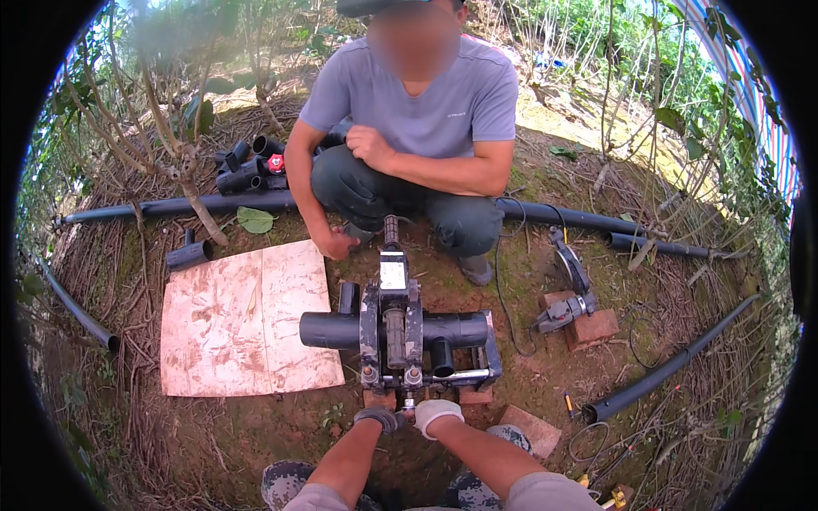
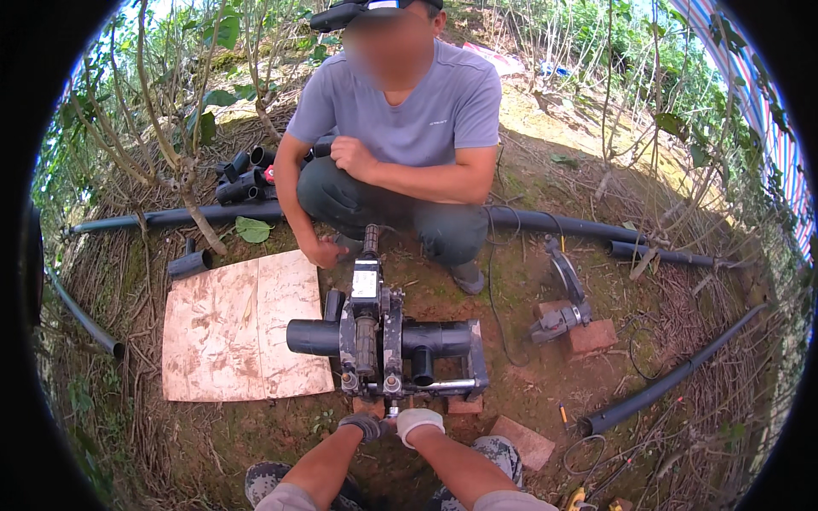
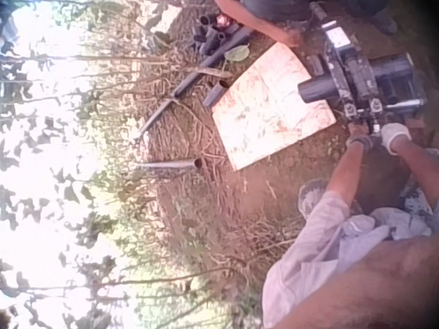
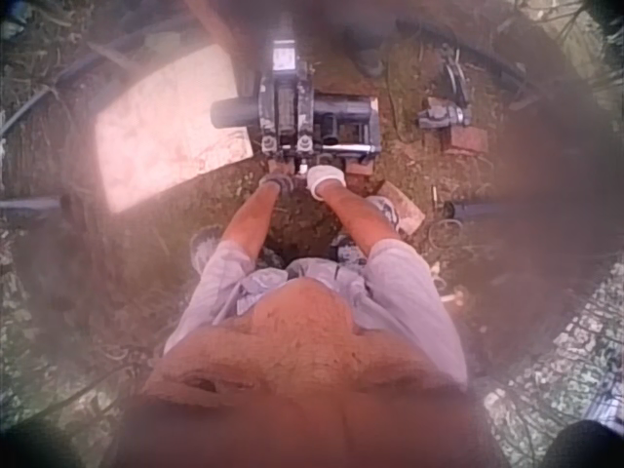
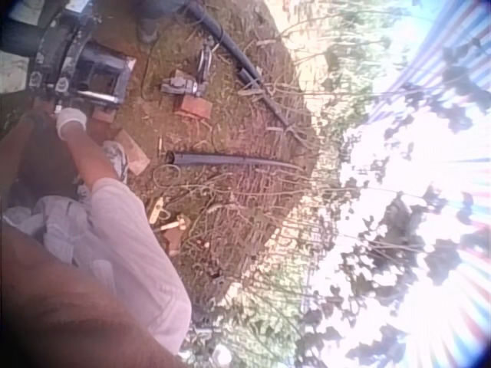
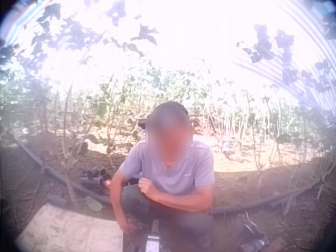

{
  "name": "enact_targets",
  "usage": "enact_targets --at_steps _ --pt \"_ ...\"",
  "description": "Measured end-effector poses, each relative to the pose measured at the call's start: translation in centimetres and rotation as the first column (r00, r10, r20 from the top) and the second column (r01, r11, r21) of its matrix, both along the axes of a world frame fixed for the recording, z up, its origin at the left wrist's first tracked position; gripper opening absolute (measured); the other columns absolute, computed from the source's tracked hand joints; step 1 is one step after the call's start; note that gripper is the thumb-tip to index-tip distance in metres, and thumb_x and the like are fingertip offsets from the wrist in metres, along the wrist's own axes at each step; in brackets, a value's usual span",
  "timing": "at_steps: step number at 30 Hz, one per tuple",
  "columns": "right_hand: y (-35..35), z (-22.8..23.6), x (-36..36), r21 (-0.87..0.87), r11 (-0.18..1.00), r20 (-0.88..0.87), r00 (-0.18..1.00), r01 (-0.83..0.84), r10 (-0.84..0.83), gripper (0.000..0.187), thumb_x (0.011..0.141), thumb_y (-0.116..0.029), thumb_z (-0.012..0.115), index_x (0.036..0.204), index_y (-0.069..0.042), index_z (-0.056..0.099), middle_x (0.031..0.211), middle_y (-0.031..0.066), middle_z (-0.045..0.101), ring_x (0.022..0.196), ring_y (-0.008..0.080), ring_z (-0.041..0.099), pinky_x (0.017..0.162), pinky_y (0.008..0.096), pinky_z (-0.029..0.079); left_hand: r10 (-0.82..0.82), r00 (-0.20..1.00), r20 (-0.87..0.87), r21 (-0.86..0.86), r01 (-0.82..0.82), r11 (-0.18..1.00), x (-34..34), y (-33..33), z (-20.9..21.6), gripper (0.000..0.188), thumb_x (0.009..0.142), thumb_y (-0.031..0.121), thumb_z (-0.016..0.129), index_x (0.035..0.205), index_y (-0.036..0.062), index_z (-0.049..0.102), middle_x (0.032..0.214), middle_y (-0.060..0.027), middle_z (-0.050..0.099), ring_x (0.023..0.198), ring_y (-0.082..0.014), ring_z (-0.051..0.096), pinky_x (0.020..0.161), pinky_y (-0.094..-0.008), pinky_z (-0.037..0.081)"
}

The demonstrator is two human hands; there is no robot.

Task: The person assembles a pipe fitting using a pipe fusion machine, tightening bolts and aligning the components. Another person assists by handing over parts and operating the fusion tool.

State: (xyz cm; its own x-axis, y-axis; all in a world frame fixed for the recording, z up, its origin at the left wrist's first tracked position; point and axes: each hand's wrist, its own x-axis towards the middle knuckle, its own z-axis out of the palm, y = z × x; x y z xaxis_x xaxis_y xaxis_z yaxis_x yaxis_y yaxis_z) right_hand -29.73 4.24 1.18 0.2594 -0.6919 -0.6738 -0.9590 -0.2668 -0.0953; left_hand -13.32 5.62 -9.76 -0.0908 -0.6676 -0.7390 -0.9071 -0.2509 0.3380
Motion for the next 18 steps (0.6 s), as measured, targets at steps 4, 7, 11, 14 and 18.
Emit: enact_targets --at_steps 4,7,11,14,18 --pt "0.2 1.0 0.0 0.006 1.000 0.003 1.000 0.000 0.000 0.044 0.100 -0.043 0.054 0.122 -0.011 0.074 0.128 0.0150 0.070 0.118 0.0332 0.068 0.097 0.0444 0.054 0.014 0.999 0.029 -0.084 -0.011 0.996 -0.6 0.7 2.0 0.079 0.092 0.072 0.043 0.127 0.0064 0.070 0.131 -0.0194 0.067 0.124 -0.0334 0.063 0.106 -0.0427 0.048" --pt "0.3 1.7 0.6 0.003 1.000 0.042 0.999 -0.004 0.004 0.037 0.097 -0.031 0.057 0.121 -0.009 0.074 0.126 0.0161 0.071 0.116 0.0340 0.069 0.096 0.0452 0.055 0.020 0.999 0.030 -0.128 -0.016 0.992 0.2 1.0 0.4 0.080 0.092 0.073 0.042 0.128 0.0071 0.069 0.133 -0.0199 0.066 0.126 -0.0335 0.062 0.107 -0.0430 0.047" --pt "0.4 0.9 0.1 -0.015 1.000 0.070 0.997 0.026 -0.025 0.036 0.097 -0.030 0.057 0.120 -0.009 0.075 0.125 0.0165 0.072 0.115 0.0341 0.069 0.096 0.0451 0.055 -0.012 1.000 0.022 -0.088 0.014 0.996 0.4 0.3 -1.1 0.084 0.091 0.077 0.040 0.130 0.0081 0.069 0.136 -0.0208 0.064 0.128 -0.0344 0.060 0.108 -0.0436 0.047" --pt "0.2 1.3 -0.1 0.000 1.000 0.023 1.000 0.005 -0.005 0.042 0.101 -0.039 0.053 0.123 -0.011 0.074 0.129 0.0157 0.070 0.119 0.0336 0.068 0.098 0.0454 0.054 0.054 0.998 0.021 -0.155 -0.050 0.987 -0.6 0.9 0.3 0.090 0.089 0.082 0.038 0.134 0.0088 0.066 0.139 -0.0207 0.062 0.131 -0.0349 0.059 0.109 -0.0443 0.046" --pt "0.1 1.6 1.0 0.021 1.000 0.014 1.000 -0.023 0.022 0.047 0.103 -0.045 0.051 0.125 -0.009 0.073 0.131 0.0165 0.068 0.121 0.0325 0.067 0.100 0.0450 0.053 0.034 0.998 0.050 -0.041 -0.032 0.999 0.5 0.8 0.9 0.104 0.085 0.091 0.032 0.141 0.0084 0.061 0.143 -0.0183 0.060 0.133 -0.0327 0.058 0.108 -0.0463 0.047"
